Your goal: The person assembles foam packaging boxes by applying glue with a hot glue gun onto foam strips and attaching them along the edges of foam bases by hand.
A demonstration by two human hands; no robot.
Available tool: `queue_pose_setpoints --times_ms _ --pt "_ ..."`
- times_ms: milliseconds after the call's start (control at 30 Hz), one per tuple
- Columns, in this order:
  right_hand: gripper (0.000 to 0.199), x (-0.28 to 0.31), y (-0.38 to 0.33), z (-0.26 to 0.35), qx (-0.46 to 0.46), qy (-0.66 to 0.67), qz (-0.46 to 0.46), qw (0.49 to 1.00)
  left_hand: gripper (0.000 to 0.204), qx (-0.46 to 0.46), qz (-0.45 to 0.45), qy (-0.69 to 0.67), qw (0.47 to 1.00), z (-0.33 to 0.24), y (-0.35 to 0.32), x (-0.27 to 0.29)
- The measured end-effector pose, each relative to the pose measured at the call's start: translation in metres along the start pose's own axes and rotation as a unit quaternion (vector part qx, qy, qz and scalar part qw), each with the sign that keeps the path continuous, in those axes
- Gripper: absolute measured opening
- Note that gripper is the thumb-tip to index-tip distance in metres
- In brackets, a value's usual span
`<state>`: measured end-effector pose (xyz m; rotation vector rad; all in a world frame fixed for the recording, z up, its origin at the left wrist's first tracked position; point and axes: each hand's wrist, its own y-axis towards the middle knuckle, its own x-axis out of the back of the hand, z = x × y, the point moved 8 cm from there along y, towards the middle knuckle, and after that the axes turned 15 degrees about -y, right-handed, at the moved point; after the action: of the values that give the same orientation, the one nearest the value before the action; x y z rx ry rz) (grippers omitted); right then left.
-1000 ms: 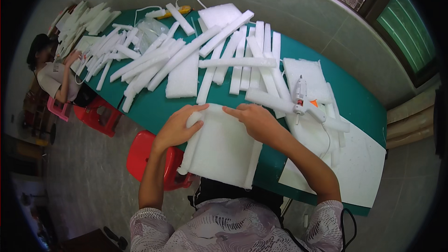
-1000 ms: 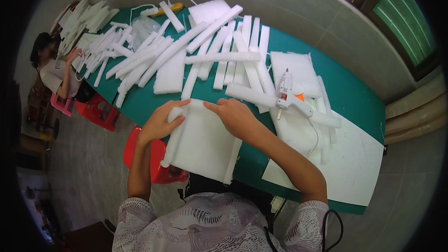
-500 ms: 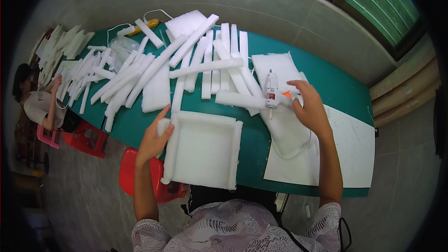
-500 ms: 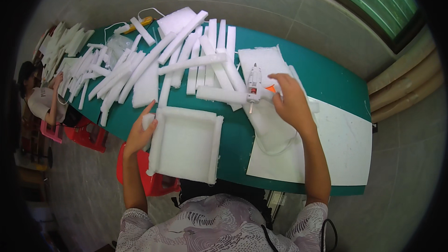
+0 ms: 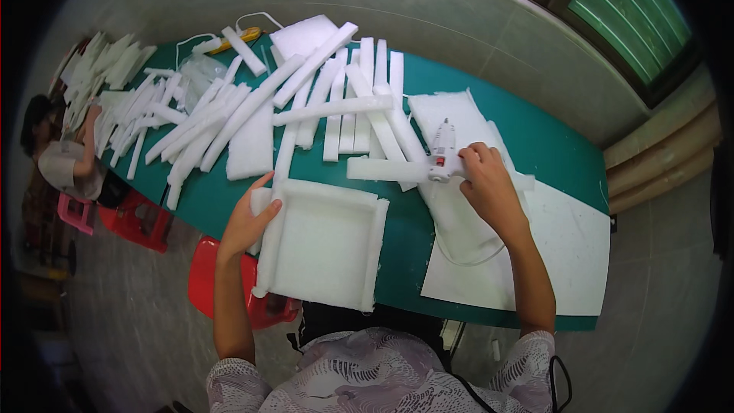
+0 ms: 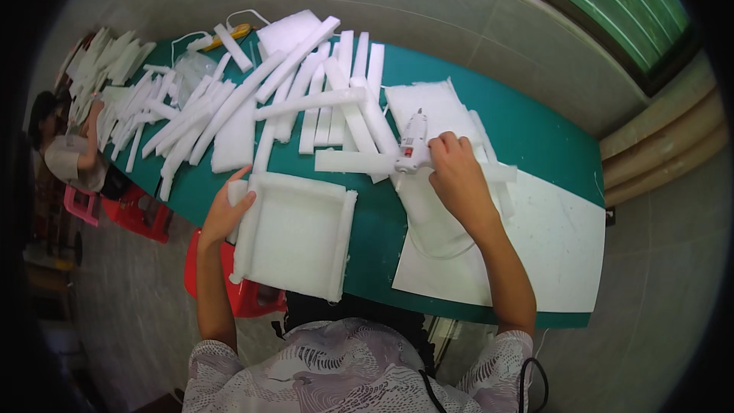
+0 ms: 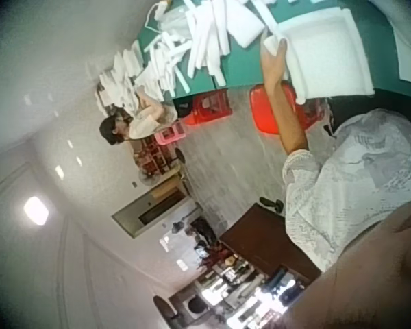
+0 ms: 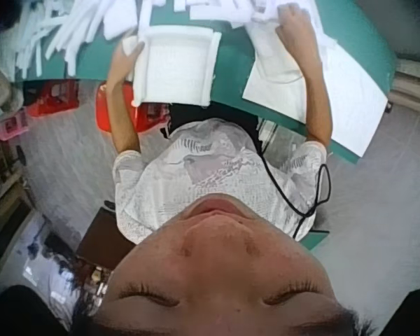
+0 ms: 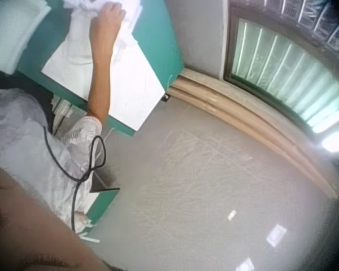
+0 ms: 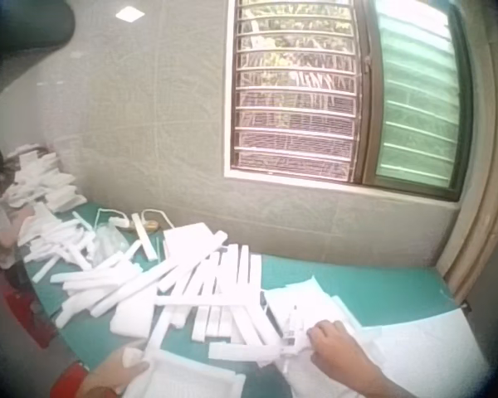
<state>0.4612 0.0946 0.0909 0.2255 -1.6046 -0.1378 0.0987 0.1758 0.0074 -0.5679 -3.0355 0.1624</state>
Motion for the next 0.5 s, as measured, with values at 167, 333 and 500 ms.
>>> queue_pose_setpoints --times_ms 167,333,500 --pt "0.029 0.046 -0.021 -0.013 -0.028 0.231 -0.031 0.972 0.055 0.000 -0.018 0.002 1.000 0.002 -0.001 0.005" --pt "0.026 0.005 -0.049 0.014 -0.104 0.446 0.229 0.859 0.053 0.013 -0.010 -0.001 1.000 0.006 0.000 0.005" --pt "0.026 -0.010 -0.044 0.036 -0.059 0.468 0.230 0.851 0.053 0.005 -0.007 -0.004 1.000 0.007 0.001 0.005"
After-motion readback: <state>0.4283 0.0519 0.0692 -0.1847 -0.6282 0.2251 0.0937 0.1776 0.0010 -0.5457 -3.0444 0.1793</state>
